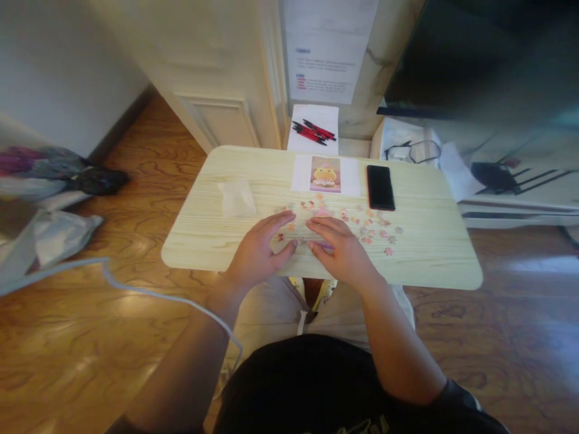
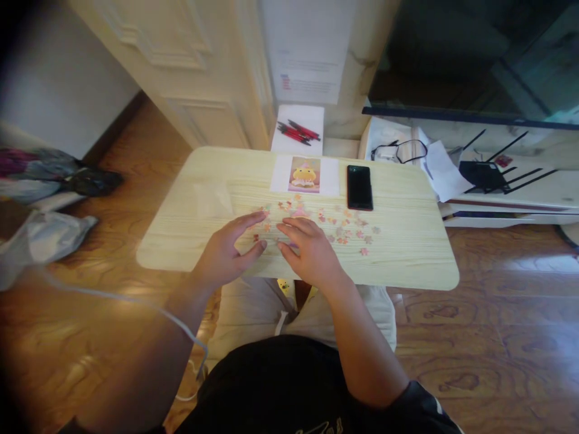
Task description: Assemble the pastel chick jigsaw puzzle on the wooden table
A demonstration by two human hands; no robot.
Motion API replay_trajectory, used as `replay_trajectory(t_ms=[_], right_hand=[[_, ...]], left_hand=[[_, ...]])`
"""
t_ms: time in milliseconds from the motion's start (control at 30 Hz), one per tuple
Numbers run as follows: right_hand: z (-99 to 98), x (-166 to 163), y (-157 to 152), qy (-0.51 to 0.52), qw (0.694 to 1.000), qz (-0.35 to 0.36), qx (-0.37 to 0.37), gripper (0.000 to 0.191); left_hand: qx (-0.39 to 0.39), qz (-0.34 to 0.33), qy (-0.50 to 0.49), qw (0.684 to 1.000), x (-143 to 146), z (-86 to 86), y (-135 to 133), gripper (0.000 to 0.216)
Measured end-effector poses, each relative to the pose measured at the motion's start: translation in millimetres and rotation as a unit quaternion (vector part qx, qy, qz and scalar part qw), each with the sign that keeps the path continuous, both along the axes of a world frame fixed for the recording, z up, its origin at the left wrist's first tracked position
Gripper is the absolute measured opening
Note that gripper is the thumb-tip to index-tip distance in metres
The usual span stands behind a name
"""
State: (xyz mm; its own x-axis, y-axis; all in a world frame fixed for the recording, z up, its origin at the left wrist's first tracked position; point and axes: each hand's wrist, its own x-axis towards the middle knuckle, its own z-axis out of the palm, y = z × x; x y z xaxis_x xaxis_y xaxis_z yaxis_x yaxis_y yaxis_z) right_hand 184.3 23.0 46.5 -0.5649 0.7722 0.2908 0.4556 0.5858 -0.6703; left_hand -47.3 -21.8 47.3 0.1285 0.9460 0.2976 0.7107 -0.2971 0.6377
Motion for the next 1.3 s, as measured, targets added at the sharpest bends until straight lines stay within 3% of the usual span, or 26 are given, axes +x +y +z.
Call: replay_trajectory(t_ms=[367,567,833,1300], right_hand=[[-10.8,82,5,-0.013,0.993,-0.121,0.007,0.036],[-15.2,114,3,0.004,0.986,-0.168,0.024,0.032],[-18.5,118,4,0.009,0.983,-0.182,0.035,0.029],[-19.9,101,3,0.012,0.987,-0.157,0.040,0.024]], left_hand=[[-0.008,0.013,0.037,0.999,29,-9.4,18,0.054],[-0.005,0.115,0.098,0.988,7,-18.0,35,0.042],[-0.021,0.112,0.207,0.972,-3,-29.4,37,0.033],[-0.052,0.131,0.196,0.970,-8,-29.0,28,0.029]])
